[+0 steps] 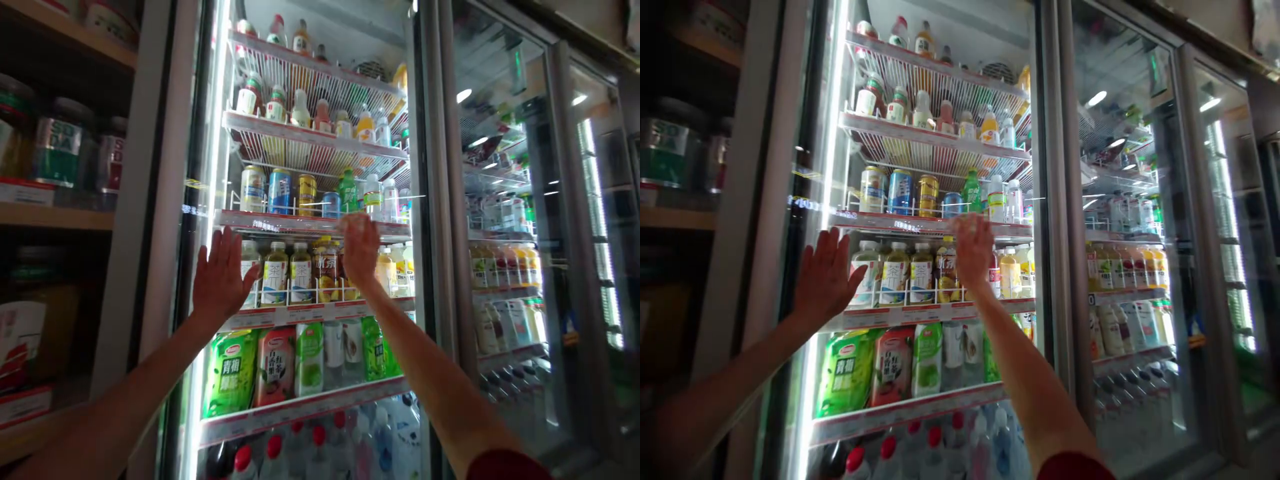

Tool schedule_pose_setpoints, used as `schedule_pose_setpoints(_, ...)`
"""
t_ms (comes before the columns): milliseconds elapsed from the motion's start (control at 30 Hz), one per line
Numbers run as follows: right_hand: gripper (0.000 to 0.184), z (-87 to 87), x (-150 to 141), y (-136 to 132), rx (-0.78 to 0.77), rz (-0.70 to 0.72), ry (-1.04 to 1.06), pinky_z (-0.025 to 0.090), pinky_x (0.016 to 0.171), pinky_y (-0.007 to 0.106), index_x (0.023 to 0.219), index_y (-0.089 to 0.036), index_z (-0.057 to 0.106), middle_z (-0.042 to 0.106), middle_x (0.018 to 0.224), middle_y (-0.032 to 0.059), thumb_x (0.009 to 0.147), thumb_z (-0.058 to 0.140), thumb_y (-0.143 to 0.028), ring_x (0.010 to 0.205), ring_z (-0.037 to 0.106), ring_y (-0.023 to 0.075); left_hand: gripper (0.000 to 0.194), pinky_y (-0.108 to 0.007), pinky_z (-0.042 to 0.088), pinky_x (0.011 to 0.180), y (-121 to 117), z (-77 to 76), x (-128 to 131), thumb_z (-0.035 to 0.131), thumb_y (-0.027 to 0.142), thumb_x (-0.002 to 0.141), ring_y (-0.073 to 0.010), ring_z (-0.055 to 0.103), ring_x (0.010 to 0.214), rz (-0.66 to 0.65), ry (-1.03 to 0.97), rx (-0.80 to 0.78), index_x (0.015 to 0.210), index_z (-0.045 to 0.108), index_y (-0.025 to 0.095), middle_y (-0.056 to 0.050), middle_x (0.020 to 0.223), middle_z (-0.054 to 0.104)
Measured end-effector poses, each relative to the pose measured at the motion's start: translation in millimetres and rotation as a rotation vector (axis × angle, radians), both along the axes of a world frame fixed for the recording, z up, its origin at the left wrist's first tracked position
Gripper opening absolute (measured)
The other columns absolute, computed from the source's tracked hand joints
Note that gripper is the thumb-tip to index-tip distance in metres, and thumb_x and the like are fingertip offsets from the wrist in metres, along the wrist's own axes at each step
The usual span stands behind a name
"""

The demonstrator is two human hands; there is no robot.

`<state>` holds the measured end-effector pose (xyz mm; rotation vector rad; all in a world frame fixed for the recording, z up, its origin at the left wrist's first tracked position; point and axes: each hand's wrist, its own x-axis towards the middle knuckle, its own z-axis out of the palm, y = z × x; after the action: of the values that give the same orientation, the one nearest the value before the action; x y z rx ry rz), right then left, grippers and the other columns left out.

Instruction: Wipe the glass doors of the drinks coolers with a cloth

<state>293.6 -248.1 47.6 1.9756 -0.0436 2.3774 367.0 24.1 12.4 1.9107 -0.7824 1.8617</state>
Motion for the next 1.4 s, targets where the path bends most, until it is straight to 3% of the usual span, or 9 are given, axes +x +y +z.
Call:
schedule_pose_setpoints(133,0.040,-4.2,4.8,38.1,-0.317,-0.038,0.221,0.023,0.109,0.046,0.127,-0.031,0.045,0.030,0.146,0.0003,0.088,0.041,-0.029,0.137,0.017,0.0217,0.064,-0.048,0.010,0.111,0.9,-1.2,-1.4,0.026,0.048,0.088,-0.0258,0.010,0.138,0.000,-0.002,-0.001,0.142,0.017,0.013,-0.012,0.149,0.015)
schedule_pose_setpoints(367,0.043,4.5,-25.2,-68.5,0.473,-0.065,-0.164,0.031,0.100,0.054,0.124,-0.013,0.050,0.041,0.136,0.0161,0.090,0.029,-0.028,0.128,0.034,0.0294,0.064,-0.047,0.009,0.111,-1.0,-2.2,-2.9,0.028,0.046,0.088,-0.0254,0.008,0.138,0.006,0.000,-0.006,0.142,0.017,0.012,-0.013,0.149,0.015)
schedule_pose_setpoints(600,0.041,-36.0,-20.5,-37.1,-0.210,-0.059,0.200,0.027,0.107,0.046,0.127,-0.028,0.046,0.033,0.144,0.0027,0.088,0.038,-0.026,0.135,0.022,0.0212,0.065,-0.046,0.009,0.112,-0.6,-2.9,-3.1,0.029,0.048,0.088,-0.0239,0.009,0.138,0.002,-0.002,-0.008,0.142,0.016,0.015,-0.011,0.149,0.015)
schedule_pose_setpoints(733,0.046,-35.3,-30.2,-89.0,0.284,-0.040,-0.098,0.029,0.103,0.054,0.131,-0.017,0.041,0.039,0.138,0.0129,0.086,0.033,-0.023,0.131,0.030,0.0264,0.065,-0.047,0.009,0.112,-0.8,-2.3,-3.2,0.030,0.048,0.088,-0.0247,0.009,0.138,-0.005,0.017,-0.008,0.142,0.014,0.016,-0.011,0.150,0.013)
schedule_pose_setpoints(800,0.047,-37.3,-24.9,-85.0,0.360,-0.013,-0.163,0.026,0.103,0.057,0.132,-0.016,0.040,0.037,0.139,0.0142,0.086,0.033,-0.023,0.131,0.028,0.0279,0.065,-0.049,0.010,0.111,-1.6,-2.4,-2.8,0.030,0.048,0.088,-0.0255,0.008,0.138,0.011,0.011,-0.004,0.142,0.014,0.016,-0.011,0.150,0.012)
schedule_pose_setpoints(1000,0.043,-63.8,-16.9,-13.7,-0.268,0.028,0.285,0.022,0.109,0.047,0.129,-0.029,0.045,0.028,0.146,0.0018,0.086,0.040,-0.026,0.138,0.016,0.0227,0.060,-0.049,0.013,0.111,-20.9,-25.5,-13.8,0.035,0.041,0.088,-0.0248,0.011,0.138,0.006,-0.022,0.078,0.142,0.019,0.018,-0.012,0.148,0.017)
schedule_pose_setpoints(1167,0.048,-63.1,-36.3,-80.7,0.344,-0.059,-0.012,0.028,0.102,0.055,0.132,-0.010,0.041,0.036,0.140,0.0183,0.086,0.036,-0.023,0.131,0.028,0.0303,0.065,-0.049,0.012,0.111,-46.2,-55.4,-20.5,0.043,0.037,0.086,-0.0246,0.012,0.138,-0.019,-0.041,0.152,0.142,0.014,0.022,-0.010,0.148,0.018)
schedule_pose_setpoints(1233,0.049,-68.3,-35.1,-86.9,0.428,-0.045,-0.086,0.027,0.103,0.055,0.131,-0.006,0.041,0.035,0.139,0.0208,0.085,0.036,-0.022,0.131,0.028,0.0312,0.068,-0.051,0.010,0.111,-50.4,-59.7,-18.5,0.045,0.037,0.085,-0.0257,0.012,0.138,-0.028,-0.038,0.135,0.142,0.012,0.022,-0.010,0.149,0.016)
schedule_pose_setpoints(1400,0.045,-101.7,-23.8,-41.4,-0.150,0.031,0.221,0.024,0.109,0.048,0.131,-0.026,0.042,0.028,0.146,0.0039,0.085,0.041,-0.025,0.137,0.018,0.0231,0.071,-0.050,0.010,0.111,-49.4,-58.9,-15.2,0.046,0.037,0.085,-0.0252,0.012,0.138,-0.023,-0.037,0.134,0.143,0.006,0.025,-0.007,0.149,0.013)
